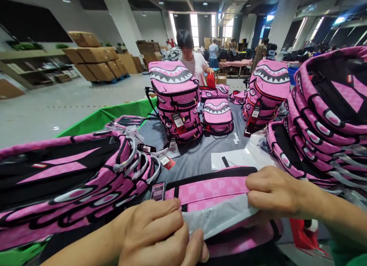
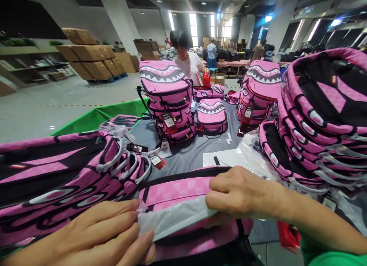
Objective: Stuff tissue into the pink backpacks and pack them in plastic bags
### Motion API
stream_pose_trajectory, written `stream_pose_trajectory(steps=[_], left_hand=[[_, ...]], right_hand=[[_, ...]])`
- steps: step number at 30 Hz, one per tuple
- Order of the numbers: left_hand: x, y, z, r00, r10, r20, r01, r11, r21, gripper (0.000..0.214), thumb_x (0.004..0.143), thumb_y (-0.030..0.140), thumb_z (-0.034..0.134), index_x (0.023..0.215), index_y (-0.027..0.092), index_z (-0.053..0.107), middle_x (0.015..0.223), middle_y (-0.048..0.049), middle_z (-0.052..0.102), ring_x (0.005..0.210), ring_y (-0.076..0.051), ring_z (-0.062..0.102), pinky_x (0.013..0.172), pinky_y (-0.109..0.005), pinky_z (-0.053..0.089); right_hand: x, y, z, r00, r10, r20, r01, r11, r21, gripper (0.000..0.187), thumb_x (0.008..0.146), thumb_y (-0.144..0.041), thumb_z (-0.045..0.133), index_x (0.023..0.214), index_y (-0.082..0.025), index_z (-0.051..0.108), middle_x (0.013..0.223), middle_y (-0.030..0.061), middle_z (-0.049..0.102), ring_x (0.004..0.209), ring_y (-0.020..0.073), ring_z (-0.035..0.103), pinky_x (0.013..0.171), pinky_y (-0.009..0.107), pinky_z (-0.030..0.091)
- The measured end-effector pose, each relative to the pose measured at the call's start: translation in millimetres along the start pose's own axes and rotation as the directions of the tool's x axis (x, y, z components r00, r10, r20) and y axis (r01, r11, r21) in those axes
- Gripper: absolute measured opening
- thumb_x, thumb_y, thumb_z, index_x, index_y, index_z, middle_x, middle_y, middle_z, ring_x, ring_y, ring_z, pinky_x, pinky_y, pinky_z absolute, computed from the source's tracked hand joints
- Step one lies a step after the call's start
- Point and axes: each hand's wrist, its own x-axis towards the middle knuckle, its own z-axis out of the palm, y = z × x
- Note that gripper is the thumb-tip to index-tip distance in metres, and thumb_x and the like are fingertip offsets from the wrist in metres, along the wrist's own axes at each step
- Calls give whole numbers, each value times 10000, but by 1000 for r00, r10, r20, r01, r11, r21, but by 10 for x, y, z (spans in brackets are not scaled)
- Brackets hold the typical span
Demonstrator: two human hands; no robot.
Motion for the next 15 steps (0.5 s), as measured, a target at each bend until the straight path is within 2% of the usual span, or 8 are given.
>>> stream_pose_trajectory(steps=[3,5,8,10,12,13,15], left_hand=[[-10,-66,-11,993,15,118,-13,1000,-15,277,794,155,751,1012,323,723,611,40,672,598,-210,699,645,-399,641],[-23,-117,11,995,20,97,-16,999,-44,324,828,151,713,1109,311,701,638,34,688,610,-205,701,702,-414,649],[-35,-190,48,996,25,80,-18,996,-88,386,950,149,501,1300,248,629,700,-10,722,662,-205,714,716,-387,636],[-58,-215,70,994,-33,106,44,994,-102,461,981,132,381,1390,221,574,763,-43,745,756,-224,735,732,-376,628],[-118,-223,98,993,-80,87,87,993,-81,459,973,140,407,1392,219,578,804,-55,758,814,-242,739,768,-392,630],[-163,-227,115,997,-63,50,65,997,-49,436,953,136,463,1351,234,612,803,-45,759,809,-242,738,784,-401,635],[-268,-258,135,999,44,-1,-44,998,47,383,873,79,590,1185,268,705,769,-12,750,765,-227,729,796,-400,645]], right_hand=[[-73,-5,45,996,-35,-78,30,997,-71,332,994,-116,434,677,-218,425,629,-40,350,538,131,346,503,311,225],[-130,-27,108,984,-58,-167,35,990,-135,332,963,-84,404,662,-211,461,603,-31,336,524,141,348,499,322,212],[-175,-73,189,967,-70,-244,13,974,-227,299,928,-66,416,680,-192,526,596,-20,362,520,143,370,502,314,241],[-166,-92,217,968,-53,-247,-15,964,-265,268,920,-59,435,714,-180,557,619,-11,400,533,141,389,504,307,263],[-143,-84,227,969,-32,-244,-45,952,-304,259,919,-51,441,730,-177,565,633,-10,413,537,139,381,495,303,256],[-134,-68,230,969,-33,-244,-50,945,-324,265,919,-46,435,729,-178,565,631,-12,410,537,140,374,490,302,251],[-134,-16,241,970,-48,-239,-42,932,-360,274,915,-43,424,726,-179,567,627,-11,410,541,142,372,486,301,254]])
